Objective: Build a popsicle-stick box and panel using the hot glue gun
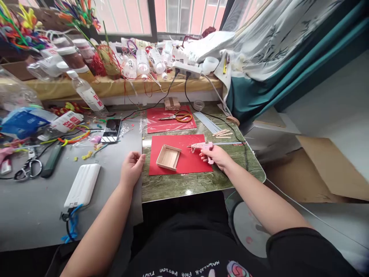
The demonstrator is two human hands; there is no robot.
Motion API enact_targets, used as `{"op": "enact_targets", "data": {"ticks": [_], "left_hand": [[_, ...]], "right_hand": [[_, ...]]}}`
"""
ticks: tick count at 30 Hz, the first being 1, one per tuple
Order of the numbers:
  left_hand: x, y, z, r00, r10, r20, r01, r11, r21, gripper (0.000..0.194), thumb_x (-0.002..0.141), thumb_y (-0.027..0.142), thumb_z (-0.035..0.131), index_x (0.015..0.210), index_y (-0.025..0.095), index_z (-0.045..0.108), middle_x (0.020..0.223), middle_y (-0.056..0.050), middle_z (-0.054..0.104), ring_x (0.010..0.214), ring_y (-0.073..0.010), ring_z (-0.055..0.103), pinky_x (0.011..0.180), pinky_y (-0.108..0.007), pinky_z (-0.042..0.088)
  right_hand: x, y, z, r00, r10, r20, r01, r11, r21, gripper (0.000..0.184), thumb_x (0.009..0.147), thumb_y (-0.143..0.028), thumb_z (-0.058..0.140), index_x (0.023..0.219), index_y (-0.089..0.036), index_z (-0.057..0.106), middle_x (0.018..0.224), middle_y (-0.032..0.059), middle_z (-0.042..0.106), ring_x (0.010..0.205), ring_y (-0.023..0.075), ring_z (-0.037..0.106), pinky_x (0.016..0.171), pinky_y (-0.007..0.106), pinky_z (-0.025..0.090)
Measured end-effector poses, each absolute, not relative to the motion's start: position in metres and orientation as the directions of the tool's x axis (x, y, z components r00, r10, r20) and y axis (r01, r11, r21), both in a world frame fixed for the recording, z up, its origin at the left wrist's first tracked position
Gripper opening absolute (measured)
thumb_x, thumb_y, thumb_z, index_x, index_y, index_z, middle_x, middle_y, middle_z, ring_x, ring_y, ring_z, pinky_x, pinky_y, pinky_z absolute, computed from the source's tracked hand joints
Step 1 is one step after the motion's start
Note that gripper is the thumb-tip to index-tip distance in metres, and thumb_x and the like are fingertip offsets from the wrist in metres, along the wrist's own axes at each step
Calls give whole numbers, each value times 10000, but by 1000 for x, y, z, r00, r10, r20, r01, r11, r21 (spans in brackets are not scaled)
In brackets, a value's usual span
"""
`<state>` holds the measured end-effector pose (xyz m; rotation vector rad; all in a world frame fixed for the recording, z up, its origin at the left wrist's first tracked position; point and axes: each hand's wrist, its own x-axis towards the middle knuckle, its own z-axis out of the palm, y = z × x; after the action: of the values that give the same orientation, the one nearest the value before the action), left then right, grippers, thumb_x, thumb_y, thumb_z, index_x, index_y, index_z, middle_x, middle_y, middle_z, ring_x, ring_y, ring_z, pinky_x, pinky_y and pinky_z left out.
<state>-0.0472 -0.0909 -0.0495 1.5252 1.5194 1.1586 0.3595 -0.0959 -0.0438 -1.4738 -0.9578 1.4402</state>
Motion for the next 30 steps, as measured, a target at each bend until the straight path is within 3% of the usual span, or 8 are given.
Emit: {"op": "enact_targets", "data": {"ticks": [5, 8, 12, 16, 22, 25, 27, 30], "left_hand": [[-48, -93, -48, -29, 990, 136, 397, -113, 911, 440, 982, 593, 576, 757, 217, 619, 661, 12, 572, 631, -144, 518, 633, -262, 418], [-48, -93, -49, 22, 990, 142, 402, -138, 905, 362, 950, 580, 629, 946, 221, 675, 786, 1, 670, 686, -152, 584, 671, -264, 456], [-48, -94, -52, 86, 983, 162, 439, -183, 880, 383, 988, 577, 569, 966, 212, 682, 832, -15, 708, 719, -160, 625, 703, -275, 477], [-47, -99, -47, 118, 963, 242, 516, -267, 814, 381, 1025, 552, 504, 978, 213, 671, 819, -19, 699, 714, -170, 623, 701, -288, 484], [-21, -133, -20, 372, 850, 374, 592, -527, 609, 270, 995, 477, 592, 950, 247, 724, 879, -52, 716, 871, -228, 656, 881, -366, 512], [11, -160, -13, 540, 756, 370, 605, -654, 454, 250, 1043, 380, 531, 1186, 296, 719, 1151, -65, 746, 1066, -248, 685, 967, -385, 521], [35, -175, -12, 575, 741, 345, 675, -669, 312, 332, 1051, 335, 503, 1350, 286, 637, 1349, -86, 689, 1147, -260, 688, 888, -365, 557], [61, -184, -13, 519, 811, 272, 791, -576, 208, 489, 1026, 335, 544, 1508, 257, 502, 1539, -125, 561, 1163, -271, 701, 748, -336, 570]], "right_hand": [[357, -94, -50, 107, 939, -328, 128, -340, -932, 293, 881, -405, 825, 994, -160, 710, 810, 99, 781, 673, 196, 750, 635, 315, 661], [361, -93, -44, 163, 939, -302, 301, -338, -891, 331, 858, -478, 821, 943, -178, 708, 733, 78, 765, 613, 212, 731, 559, 309, 608], [368, -93, -31, 195, 942, -273, 556, -335, -760, 382, 838, -560, 793, 758, -195, 713, 549, 44, 691, 549, 215, 678, 540, 294, 505], [368, -91, -23, 181, 945, -272, 722, -316, -616, 499, 879, -655, 697, 661, -206, 708, 560, 59, 711, 576, 218, 674, 576, 300, 444], [362, -91, -18, 176, 946, -274, 822, -294, -488, 583, 959, -675, 572, 640, -205, 700, 603, 68, 740, 577, 200, 666, 597, 306, 400], [359, -96, -19, 170, 954, -248, 838, -273, -472, 549, 977, -674, 544, 760, -206, 734, 636, 49, 754, 622, 200, 682, 616, 298, 400], [357, -100, -19, 168, 959, -226, 845, -259, -468, 533, 975, -692, 538, 845, -216, 741, 661, 36, 762, 657, 206, 690, 630, 295, 404], [357, -108, -21, 172, 967, -187, 854, -241, -462, 544, 971, -732, 519, 924, -231, 725, 713, 32, 777, 749, 229, 709, 650, 293, 408]]}}
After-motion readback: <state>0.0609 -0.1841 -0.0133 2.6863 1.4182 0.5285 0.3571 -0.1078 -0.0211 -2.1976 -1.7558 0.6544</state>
